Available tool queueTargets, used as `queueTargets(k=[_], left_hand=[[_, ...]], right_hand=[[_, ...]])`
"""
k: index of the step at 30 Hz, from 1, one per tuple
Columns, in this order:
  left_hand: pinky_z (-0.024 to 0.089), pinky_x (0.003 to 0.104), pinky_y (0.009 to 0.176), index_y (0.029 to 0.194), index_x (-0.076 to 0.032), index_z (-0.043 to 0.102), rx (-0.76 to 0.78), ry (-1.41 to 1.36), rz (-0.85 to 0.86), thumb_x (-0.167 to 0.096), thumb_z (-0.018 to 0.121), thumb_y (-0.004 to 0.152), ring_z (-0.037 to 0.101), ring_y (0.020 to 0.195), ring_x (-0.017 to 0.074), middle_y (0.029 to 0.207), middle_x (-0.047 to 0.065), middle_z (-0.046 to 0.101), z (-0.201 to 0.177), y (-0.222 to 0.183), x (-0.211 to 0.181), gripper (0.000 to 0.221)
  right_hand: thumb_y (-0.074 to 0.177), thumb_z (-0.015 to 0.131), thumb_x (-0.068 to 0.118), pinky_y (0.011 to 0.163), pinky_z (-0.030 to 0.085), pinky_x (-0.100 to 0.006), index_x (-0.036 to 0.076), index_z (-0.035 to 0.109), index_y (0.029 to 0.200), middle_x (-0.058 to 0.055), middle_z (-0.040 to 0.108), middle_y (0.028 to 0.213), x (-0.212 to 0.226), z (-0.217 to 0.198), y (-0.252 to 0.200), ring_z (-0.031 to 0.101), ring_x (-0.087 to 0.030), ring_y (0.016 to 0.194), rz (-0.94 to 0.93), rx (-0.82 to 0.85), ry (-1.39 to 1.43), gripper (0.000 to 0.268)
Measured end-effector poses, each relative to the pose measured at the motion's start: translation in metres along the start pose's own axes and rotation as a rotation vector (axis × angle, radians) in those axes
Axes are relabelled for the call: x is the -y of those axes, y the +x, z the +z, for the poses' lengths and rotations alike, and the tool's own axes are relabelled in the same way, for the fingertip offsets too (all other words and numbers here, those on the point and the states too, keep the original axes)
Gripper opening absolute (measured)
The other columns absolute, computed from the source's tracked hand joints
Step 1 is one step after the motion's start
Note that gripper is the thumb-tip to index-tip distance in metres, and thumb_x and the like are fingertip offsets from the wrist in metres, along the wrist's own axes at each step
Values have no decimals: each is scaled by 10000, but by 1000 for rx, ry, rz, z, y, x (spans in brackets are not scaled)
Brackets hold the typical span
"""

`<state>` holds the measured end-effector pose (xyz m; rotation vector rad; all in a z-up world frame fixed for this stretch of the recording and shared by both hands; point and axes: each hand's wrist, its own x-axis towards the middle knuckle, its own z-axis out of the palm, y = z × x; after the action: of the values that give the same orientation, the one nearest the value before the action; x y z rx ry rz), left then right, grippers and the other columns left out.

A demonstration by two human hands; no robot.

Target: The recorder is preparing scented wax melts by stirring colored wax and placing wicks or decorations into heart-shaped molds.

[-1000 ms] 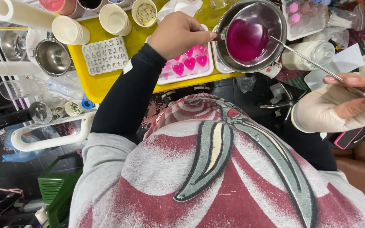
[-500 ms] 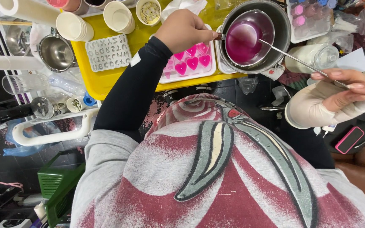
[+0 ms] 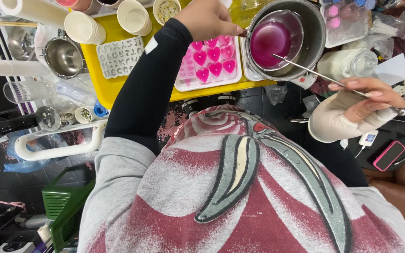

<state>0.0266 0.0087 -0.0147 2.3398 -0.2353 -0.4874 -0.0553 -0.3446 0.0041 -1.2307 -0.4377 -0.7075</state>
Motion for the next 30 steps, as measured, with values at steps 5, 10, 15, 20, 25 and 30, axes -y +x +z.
queueTargets(k=[5,10,15,20,25,30], left_hand=[[531,233,470,866,-73,681,-6,-70,-21,-512,788,934,631,475,82,593,27,648,-7,-1,-8,457],[562,248,549,884,-94,740,-142,-53,32,-502,830,923,666,559,118,697,21,707,6,3,2,420],[606,224,644,953,-70,752,-387,-129,175,-460,877,901,744,695,113,795,50,751,25,9,24,413],[607,231,631,927,-53,751,-479,-124,233,-488,869,894,745,662,134,760,55,747,29,5,27,453],[525,329,592,964,-54,758,-577,47,129,-471,808,984,673,628,206,737,76,709,16,-34,22,420],[595,278,768,1179,-17,682,-890,-345,203,-184,732,1047,708,951,166,1089,97,701,-8,-125,-12,219]], right_hand=[[1116,516,272,566,606,-361,54,466,1121,-184,603,968,1,0,-4,649,-254,761,3,-1,3,224],[1117,518,247,633,618,-376,42,482,1144,-185,615,988,-9,-3,-2,651,-267,804,-38,28,-17,210],[1164,495,247,746,620,-356,46,495,1195,-199,646,1102,-9,7,-9,681,-245,825,112,25,-83,203],[1150,482,259,681,603,-352,51,520,1160,-189,659,1025,-5,28,-2,682,-246,812,4,95,-37,212],[860,808,343,631,616,-395,51,561,1188,-180,682,1018,-1,53,-10,719,-279,910,-130,399,216,504],[1047,508,-115,905,636,-358,60,570,1211,-161,712,1143,-8,90,-42,746,-270,1086,260,973,33,248]])
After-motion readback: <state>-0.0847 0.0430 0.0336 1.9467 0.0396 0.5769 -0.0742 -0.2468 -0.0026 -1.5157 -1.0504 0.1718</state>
